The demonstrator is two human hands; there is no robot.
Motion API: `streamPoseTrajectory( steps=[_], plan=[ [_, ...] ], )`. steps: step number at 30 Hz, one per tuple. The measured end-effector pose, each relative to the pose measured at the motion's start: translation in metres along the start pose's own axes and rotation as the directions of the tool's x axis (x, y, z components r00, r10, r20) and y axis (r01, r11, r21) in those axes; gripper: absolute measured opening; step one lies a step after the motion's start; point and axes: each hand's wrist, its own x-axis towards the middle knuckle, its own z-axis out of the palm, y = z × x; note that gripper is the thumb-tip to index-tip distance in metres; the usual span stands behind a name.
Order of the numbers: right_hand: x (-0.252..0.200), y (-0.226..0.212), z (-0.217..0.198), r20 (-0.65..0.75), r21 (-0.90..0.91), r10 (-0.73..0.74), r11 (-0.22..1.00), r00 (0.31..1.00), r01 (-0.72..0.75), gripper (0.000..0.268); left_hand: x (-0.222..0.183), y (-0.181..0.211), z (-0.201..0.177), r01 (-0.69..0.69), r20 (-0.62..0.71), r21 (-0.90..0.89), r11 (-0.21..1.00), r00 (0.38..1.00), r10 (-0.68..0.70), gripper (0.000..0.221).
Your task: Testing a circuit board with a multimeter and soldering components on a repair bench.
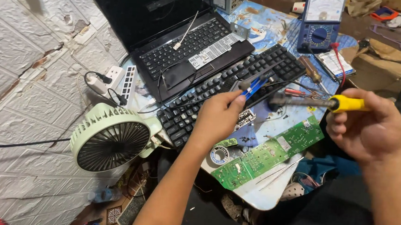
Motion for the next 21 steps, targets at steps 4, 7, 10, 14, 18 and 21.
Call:
streamPoseTrajectory(
  steps=[4, 7, 10, 14, 18, 21],
  plan=[
    [-0.005, 0.009, 0.021, -0.169, 0.107, -0.048, 0.992, 0.985, 0.067, 0.025, -0.003, 0.014, -0.001, 0.132, 0.102, 0.029, 0.991, 0.986, -0.134, 0.041],
    [0.003, 0.014, 0.034, -0.272, 0.132, -0.035, 0.989, 0.962, 0.073, 0.027, 0.007, 0.007, 0.007, 0.088, 0.097, 0.016, 0.996, 0.991, -0.089, 0.057],
    [0.015, 0.03, 0.023, -0.126, 0.145, -0.114, 0.981, 0.985, 0.132, 0.032, 0.002, 0.02, 0.006, 0.161, 0.109, -0.064, 0.985, 0.982, -0.154, 0.066],
    [0.031, 0.035, 0.038, -0.13, 0.047, -0.186, 0.98, 0.974, 0.193, 0.043, 0.003, 0.029, 0.009, 0.214, 0.146, -0.032, 0.976, 0.967, -0.207, 0.069],
    [0.051, 0.022, 0.056, -0.101, 0.094, -0.184, 0.977, 0.978, 0.194, 0.037, 0.011, 0.028, 0.013, 0.196, 0.157, -0.027, 0.98, 0.969, -0.189, 0.073],
    [0.056, 0.01, 0.071, -0.155, 0.085, -0.173, 0.979, 0.973, 0.188, 0.035, 0.013, 0.021, 0.017, 0.172, 0.148, -0.008, 0.985, 0.975, -0.169, 0.059]
  ],
)
